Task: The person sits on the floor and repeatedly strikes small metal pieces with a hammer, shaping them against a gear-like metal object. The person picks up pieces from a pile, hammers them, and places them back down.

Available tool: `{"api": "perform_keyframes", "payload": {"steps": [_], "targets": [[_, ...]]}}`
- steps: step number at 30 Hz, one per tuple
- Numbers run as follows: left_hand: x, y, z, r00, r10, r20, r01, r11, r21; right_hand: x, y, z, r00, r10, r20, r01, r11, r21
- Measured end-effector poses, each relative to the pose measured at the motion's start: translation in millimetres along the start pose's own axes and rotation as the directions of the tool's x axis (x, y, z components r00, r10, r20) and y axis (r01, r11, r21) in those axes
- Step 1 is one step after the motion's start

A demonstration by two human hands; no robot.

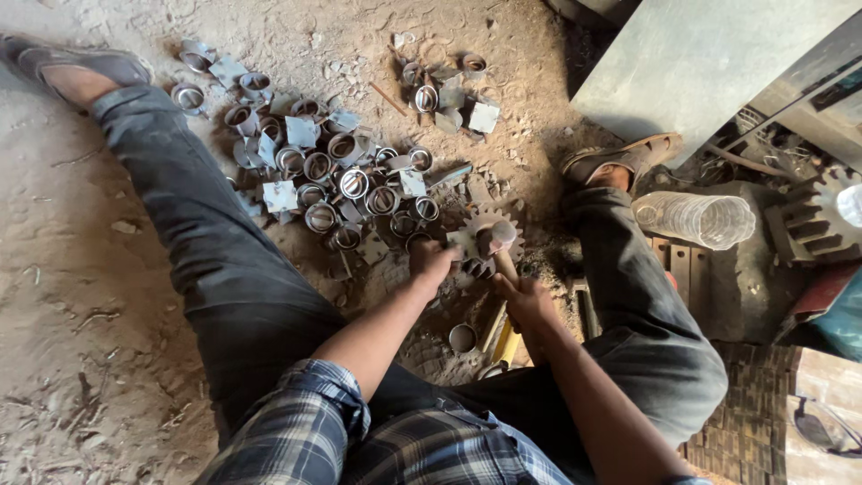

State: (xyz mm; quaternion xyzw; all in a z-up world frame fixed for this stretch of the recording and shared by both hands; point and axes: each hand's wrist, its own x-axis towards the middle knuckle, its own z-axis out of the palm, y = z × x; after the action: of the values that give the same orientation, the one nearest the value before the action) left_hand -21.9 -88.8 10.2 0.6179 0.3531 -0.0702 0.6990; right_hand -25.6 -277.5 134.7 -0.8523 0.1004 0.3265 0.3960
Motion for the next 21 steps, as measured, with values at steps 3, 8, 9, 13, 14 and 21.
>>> {"api": "perform_keyframes", "payload": {"steps": [3, 8, 9, 13, 14, 21], "targets": [[4.4, -8.7, 10.2, 1.0, 0.026, 0.009, -0.026, 0.999, -0.031, 2.7, 5.8, -0.7, 0.999, -0.001, 0.038, -0.002, 0.998, 0.055], [22.0, -27.5, 18.9, 0.997, 0.047, 0.055, -0.03, 0.962, -0.27, 4.0, 3.0, 1.5, 1.0, 0.009, 0.013, -0.01, 0.998, 0.059], [25.3, -29.9, 18.7, 0.997, 0.042, 0.058, -0.024, 0.96, -0.279, 3.0, 2.0, 1.7, 1.0, 0.014, 0.005, -0.014, 0.999, 0.049], [34.2, -32.9, 15.0, 1.0, -0.006, 0.022, 0.009, 0.988, -0.153, -4.5, 2.7, -2.6, 0.998, -0.057, -0.04, 0.058, 0.998, 0.031], [36.1, -32.2, 13.8, 1.0, -0.025, -0.016, 0.024, 0.997, -0.079, -5.7, 3.1, -4.3, 0.99, -0.114, -0.081, 0.12, 0.99, 0.072], [41.7, -30.9, 3.7, 0.989, 0.103, 0.103, -0.08, 0.975, -0.207, 2.0, 3.1, -7.8, 0.719, -0.645, -0.26, 0.686, 0.72, 0.111]]}}
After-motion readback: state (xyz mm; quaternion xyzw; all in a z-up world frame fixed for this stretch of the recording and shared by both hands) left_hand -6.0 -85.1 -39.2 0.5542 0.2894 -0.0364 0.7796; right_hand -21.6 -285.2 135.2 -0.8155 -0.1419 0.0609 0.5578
